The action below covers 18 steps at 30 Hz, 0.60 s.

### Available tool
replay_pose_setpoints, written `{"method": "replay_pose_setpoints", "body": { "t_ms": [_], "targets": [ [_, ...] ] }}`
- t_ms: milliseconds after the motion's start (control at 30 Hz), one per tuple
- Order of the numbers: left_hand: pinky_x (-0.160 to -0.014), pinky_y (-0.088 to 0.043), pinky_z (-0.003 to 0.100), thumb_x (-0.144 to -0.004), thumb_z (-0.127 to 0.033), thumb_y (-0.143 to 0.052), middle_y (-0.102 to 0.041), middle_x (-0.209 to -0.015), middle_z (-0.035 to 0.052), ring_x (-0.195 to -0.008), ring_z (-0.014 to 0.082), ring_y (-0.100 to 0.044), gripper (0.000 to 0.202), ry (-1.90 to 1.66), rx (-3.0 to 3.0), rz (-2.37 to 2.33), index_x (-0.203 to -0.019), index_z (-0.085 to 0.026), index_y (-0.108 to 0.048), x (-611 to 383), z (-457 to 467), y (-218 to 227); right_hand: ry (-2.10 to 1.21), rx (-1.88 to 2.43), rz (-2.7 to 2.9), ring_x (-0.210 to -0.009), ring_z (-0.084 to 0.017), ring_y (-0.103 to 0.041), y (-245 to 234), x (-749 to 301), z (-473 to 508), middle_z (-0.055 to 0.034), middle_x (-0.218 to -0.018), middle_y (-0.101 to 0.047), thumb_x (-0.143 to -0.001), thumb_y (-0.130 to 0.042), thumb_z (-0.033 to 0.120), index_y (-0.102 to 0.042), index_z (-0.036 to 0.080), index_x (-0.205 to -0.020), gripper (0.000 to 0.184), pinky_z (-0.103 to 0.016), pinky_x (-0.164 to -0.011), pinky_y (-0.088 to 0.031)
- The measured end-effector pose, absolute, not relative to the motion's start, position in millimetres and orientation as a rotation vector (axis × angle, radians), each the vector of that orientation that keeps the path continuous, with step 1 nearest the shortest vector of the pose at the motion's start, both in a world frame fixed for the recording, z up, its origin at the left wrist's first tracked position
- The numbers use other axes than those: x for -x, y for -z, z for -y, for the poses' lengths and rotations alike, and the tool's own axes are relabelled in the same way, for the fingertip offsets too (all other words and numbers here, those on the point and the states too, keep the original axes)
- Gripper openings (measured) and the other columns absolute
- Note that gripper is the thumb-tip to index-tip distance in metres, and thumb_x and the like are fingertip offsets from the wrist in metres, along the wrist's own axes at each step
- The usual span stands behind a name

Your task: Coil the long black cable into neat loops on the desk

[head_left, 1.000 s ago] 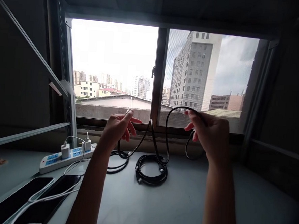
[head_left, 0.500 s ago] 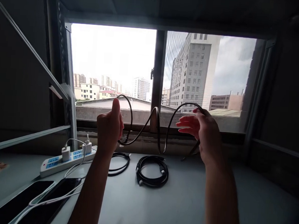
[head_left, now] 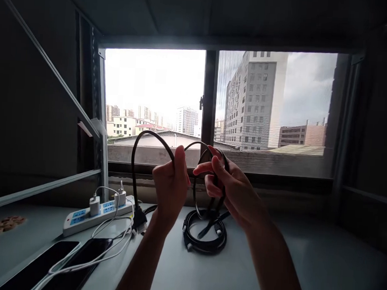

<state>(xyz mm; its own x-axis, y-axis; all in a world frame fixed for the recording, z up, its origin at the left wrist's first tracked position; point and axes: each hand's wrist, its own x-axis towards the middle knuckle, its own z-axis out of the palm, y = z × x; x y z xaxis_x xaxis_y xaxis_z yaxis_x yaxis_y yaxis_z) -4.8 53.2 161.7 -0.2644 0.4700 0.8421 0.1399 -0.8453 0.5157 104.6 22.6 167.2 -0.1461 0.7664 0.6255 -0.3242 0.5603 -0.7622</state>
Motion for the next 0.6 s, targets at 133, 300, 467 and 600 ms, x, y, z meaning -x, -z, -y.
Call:
{"method": "replay_pose_setpoints", "body": {
  "t_ms": [133, 300, 467, 600],
  "targets": [
    [-0.038, -0.024, 0.025, -0.083, -0.063, -0.032, -0.026, -0.031, -0.0043, -0.033, 0.0058, -0.027, 0.066, -2.132, -1.786, -0.751, -0.034, -0.019, -0.027, 3, -51, -162, -0.808, 0.548, 1.482, -0.034, -0.004, -0.026, -170, -121, -16, 0.005, -0.054, -0.05, -0.081, -0.057, 0.05, -0.055, 0.015, -0.092, 0.036, -0.018, -0.033, -0.019],
    [-0.04, -0.025, 0.027, -0.088, -0.056, -0.027, -0.022, -0.031, -0.0027, -0.033, 0.0073, -0.024, 0.066, -1.551, -2.061, -0.551, -0.033, -0.02, -0.026, -2, -46, -160, -0.703, 0.686, 1.329, -0.033, -0.002, -0.027, -168, -137, -30, -0.0004, -0.071, -0.057, -0.079, -0.05, 0.062, -0.061, 0.016, -0.093, 0.049, -0.017, -0.03, -0.017],
    [-0.049, -0.032, 0.026, -0.091, -0.044, -0.025, -0.033, -0.036, -0.0019, -0.038, 0.0091, -0.033, 0.059, -1.068, -2.287, -0.535, -0.037, -0.02, -0.033, -12, -39, -152, -0.613, 0.791, 1.394, -0.042, -0.005, -0.041, -169, -132, -28, 0.001, -0.066, -0.057, -0.077, -0.058, 0.048, -0.063, 0.016, -0.088, 0.034, -0.015, -0.035, -0.03],
    [-0.049, -0.032, 0.025, -0.092, -0.042, -0.022, -0.038, -0.039, -0.0003, -0.041, 0.0101, -0.036, 0.059, -0.891, -2.316, -0.477, -0.039, -0.02, -0.036, -19, -44, -146, -0.573, 0.877, 1.371, -0.044, -0.007, -0.043, -170, -140, -26, 0.0038, -0.058, -0.055, -0.072, -0.062, 0.03, -0.062, 0.016, -0.101, 0.032, -0.014, -0.036, -0.028]
  ]
}}
